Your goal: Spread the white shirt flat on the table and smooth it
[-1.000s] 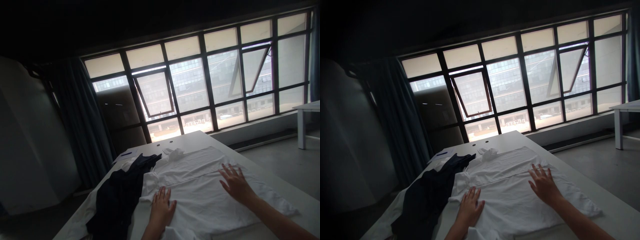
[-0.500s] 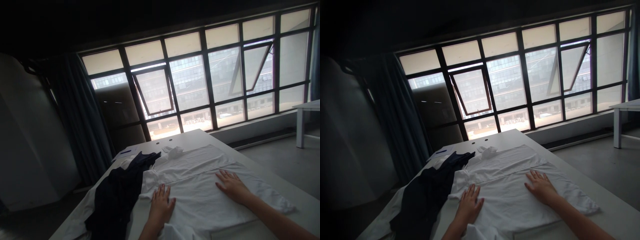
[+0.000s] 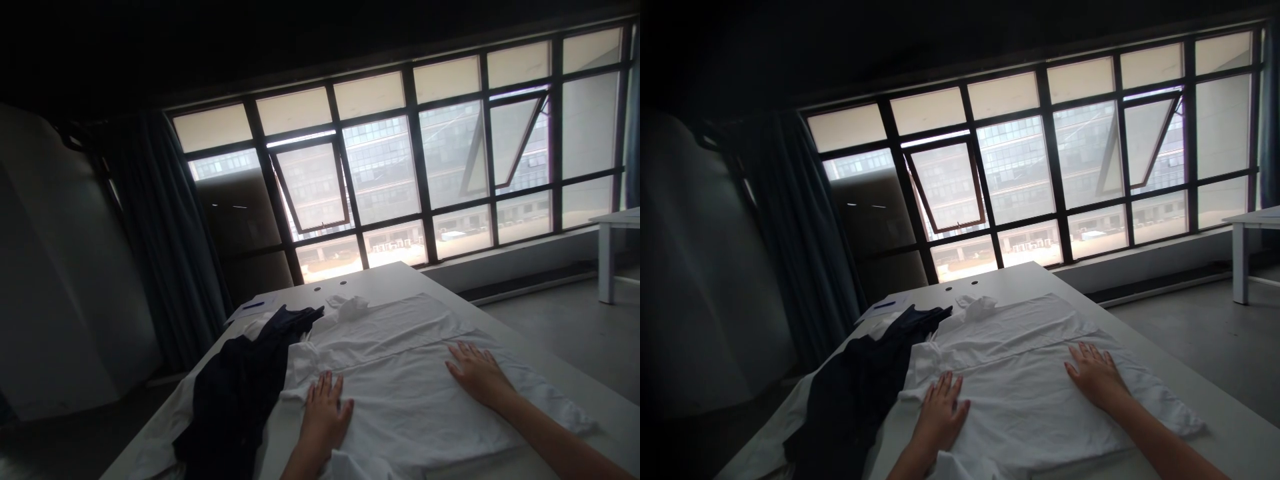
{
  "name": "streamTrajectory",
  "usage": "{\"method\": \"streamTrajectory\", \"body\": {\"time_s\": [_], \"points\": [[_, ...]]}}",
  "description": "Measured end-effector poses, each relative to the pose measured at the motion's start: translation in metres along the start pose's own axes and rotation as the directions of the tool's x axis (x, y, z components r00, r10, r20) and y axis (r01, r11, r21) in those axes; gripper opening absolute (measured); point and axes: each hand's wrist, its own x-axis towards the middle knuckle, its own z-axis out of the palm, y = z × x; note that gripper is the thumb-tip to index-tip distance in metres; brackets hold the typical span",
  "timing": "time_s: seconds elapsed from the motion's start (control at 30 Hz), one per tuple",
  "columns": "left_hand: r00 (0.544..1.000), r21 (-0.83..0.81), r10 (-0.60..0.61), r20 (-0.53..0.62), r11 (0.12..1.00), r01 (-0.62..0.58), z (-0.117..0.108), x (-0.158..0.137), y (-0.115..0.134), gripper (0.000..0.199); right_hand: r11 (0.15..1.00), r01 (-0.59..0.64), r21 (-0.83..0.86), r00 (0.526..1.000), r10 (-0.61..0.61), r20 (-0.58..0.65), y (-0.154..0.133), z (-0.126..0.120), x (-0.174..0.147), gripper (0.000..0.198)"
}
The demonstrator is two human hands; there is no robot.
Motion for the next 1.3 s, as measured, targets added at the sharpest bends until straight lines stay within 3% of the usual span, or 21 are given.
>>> {"method": "streamTrajectory", "body": {"time_s": [0.33, 0.5, 0.73, 0.93, 1.03, 1.17, 1.3], "points": [[1.0, 0.013, 0.014, -0.02, 1.0, -0.014, -0.001, -0.001, 0.003, 0.069, 0.999, -0.005, -0.054, 0.999, 0.007, 0.037, 0.0, 0.003, 0.001, 0.065], [0.999, 0.034, 0.013, 0.033, 0.999, -0.014, -0.006, -0.002, 0.005, 0.072, 0.999, 0.002, -0.05, 0.999, 0.0, 0.053, -0.002, -0.002, -0.001, 0.066], [0.996, 0.037, 0.028, 0.083, 0.999, -0.031, -0.028, -0.012, 0.011, 0.073, 0.997, 0.043, -0.057, 0.991, -0.036, 0.129, -0.003, -0.027, -0.01, 0.066], [0.999, 0.115, 0.036, 0.017, 0.993, -0.038, -0.05, -0.018, 0.018, 0.048, 0.99, 0.14, 0.028, 0.981, -0.143, 0.134, -0.004, -0.057, -0.025, 0.05], [1.0, 0.129, 0.0, -0.009, 0.992, 0.001, -0.055, -0.018, 0.02, 0.039, 0.985, 0.174, 0.015, 0.98, -0.175, 0.092, -0.001, -0.071, -0.029, 0.039], [0.998, 0.137, -0.037, -0.055, 0.99, 0.045, -0.051, -0.019, 0.026, 0.037, 0.984, 0.176, -0.034, 0.984, -0.176, 0.024, -0.001, -0.074, -0.03, 0.038], [0.974, 0.035, 0.073, -0.215, 0.997, -0.067, -0.034, -0.02, 0.038, 0.039, 0.982, 0.183, -0.04, 0.967, -0.187, -0.173, -0.019, -0.066, -0.03, 0.03]]}}
